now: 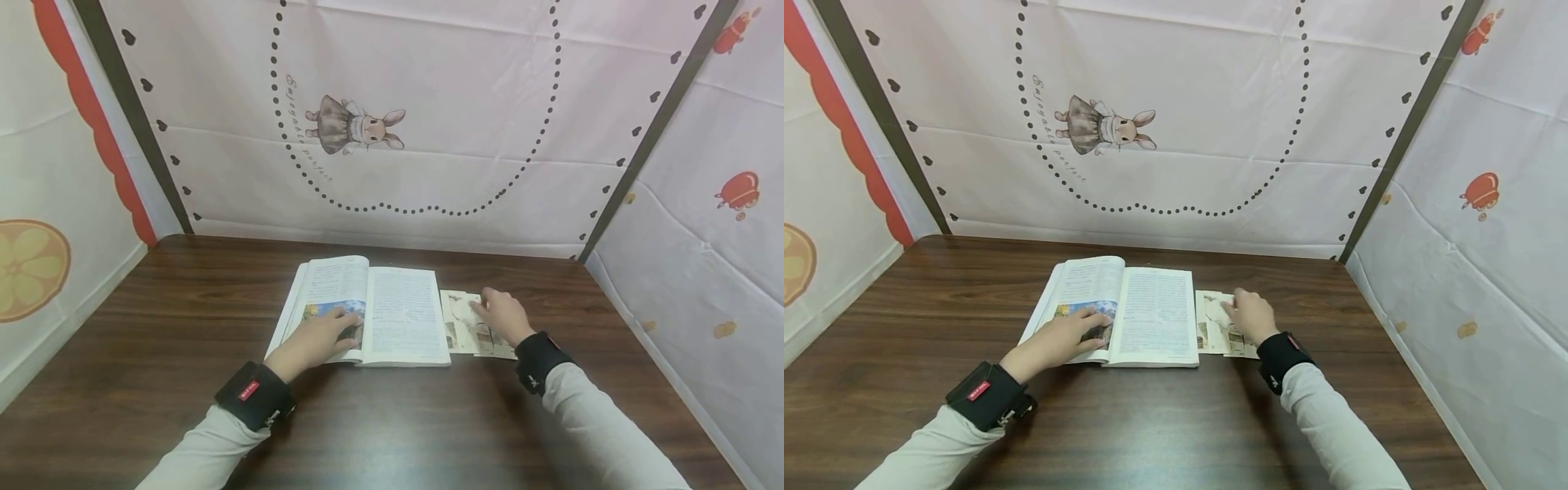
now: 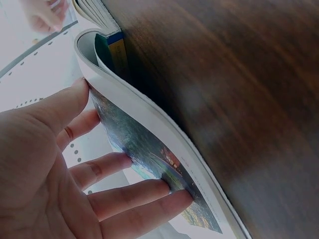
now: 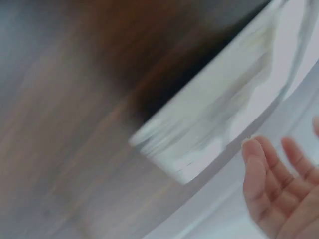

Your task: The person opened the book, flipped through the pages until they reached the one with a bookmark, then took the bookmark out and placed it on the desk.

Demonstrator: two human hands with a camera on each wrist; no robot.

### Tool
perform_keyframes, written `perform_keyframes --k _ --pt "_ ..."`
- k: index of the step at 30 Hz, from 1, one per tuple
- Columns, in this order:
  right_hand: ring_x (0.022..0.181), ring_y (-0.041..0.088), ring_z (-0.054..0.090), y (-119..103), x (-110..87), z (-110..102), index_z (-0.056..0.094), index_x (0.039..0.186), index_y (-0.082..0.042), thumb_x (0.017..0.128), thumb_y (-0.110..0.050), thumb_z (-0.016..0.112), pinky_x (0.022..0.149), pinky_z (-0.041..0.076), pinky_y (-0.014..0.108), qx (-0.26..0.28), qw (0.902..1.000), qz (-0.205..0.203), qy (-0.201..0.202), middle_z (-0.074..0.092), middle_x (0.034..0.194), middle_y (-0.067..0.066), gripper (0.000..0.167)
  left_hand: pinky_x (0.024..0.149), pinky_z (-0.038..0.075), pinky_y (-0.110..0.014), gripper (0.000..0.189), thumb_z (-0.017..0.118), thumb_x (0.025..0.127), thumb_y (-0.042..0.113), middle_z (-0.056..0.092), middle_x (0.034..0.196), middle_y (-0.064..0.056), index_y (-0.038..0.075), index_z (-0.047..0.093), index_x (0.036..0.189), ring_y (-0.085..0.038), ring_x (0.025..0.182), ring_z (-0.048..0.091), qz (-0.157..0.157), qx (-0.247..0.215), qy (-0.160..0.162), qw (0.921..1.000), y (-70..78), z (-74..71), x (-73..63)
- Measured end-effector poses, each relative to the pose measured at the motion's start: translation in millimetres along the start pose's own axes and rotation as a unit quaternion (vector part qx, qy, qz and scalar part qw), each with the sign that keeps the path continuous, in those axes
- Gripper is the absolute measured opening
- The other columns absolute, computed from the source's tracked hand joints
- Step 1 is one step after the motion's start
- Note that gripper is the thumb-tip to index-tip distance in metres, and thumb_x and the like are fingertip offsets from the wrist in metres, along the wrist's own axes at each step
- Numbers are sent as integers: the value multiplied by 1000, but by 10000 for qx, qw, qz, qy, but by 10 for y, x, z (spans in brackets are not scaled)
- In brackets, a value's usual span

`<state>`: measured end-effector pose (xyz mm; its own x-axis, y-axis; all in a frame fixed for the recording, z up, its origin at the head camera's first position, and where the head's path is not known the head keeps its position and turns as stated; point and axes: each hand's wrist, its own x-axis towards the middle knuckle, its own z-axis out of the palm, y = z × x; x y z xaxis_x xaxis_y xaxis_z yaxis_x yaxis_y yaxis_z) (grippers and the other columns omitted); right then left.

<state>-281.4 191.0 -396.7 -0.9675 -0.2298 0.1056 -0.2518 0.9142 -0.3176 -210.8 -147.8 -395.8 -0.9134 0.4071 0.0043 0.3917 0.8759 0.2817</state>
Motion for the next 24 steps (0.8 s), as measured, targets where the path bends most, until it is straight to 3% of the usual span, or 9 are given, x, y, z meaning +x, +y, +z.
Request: perform_keyframes --k 4,6,8,11,13,24 --pt "89 27 65 -346 -27 90 61 109 2 94 -36 55 78 52 41 123 9924 -1129 -483 67 103 17 42 90 46 -58 44 58 92 32 48 137 -23 11 53 131 -43 118 53 -10 11 31 10000 -10 20 7" --pt "111 34 59 -510 -59 126 55 123 5 91 -35 60 95 46 47 -75 9836 -1499 -996 60 123 22 52 90 46 -58 45 58 92 32 48 137 -23 11 53 131 -43 119 53 -42 -4 42 10000 -10 31 17" --pt "123 35 51 -625 -86 174 48 132 5 86 -38 66 102 41 47 -340 9718 -1864 -1400 51 135 24 66 91 46 -57 45 58 92 32 48 136 -23 11 54 131 -42 118 54 -80 -43 51 9999 -4 35 26" --pt "137 35 37 -737 -121 216 39 141 -2 78 -43 73 109 34 47 -605 9602 -1940 -1918 37 148 20 83 89 48 -56 43 60 91 31 50 133 -23 10 55 128 -41 115 56 -125 -117 75 9998 14 31 40" --pt "138 34 35 -774 -124 227 37 144 -6 75 -44 76 109 33 48 -696 9579 -1868 -2066 35 150 17 88 88 49 -54 42 61 91 31 52 131 -22 10 56 126 -40 112 57 -135 -169 102 9997 25 24 46" --pt "134 38 39 -742 -30 202 41 141 -6 73 -36 80 108 34 50 -545 9475 -2042 -2398 36 149 20 84 85 50 -52 40 63 89 31 55 127 -19 10 58 123 -37 109 59 -137 -182 205 9995 33 13 45"
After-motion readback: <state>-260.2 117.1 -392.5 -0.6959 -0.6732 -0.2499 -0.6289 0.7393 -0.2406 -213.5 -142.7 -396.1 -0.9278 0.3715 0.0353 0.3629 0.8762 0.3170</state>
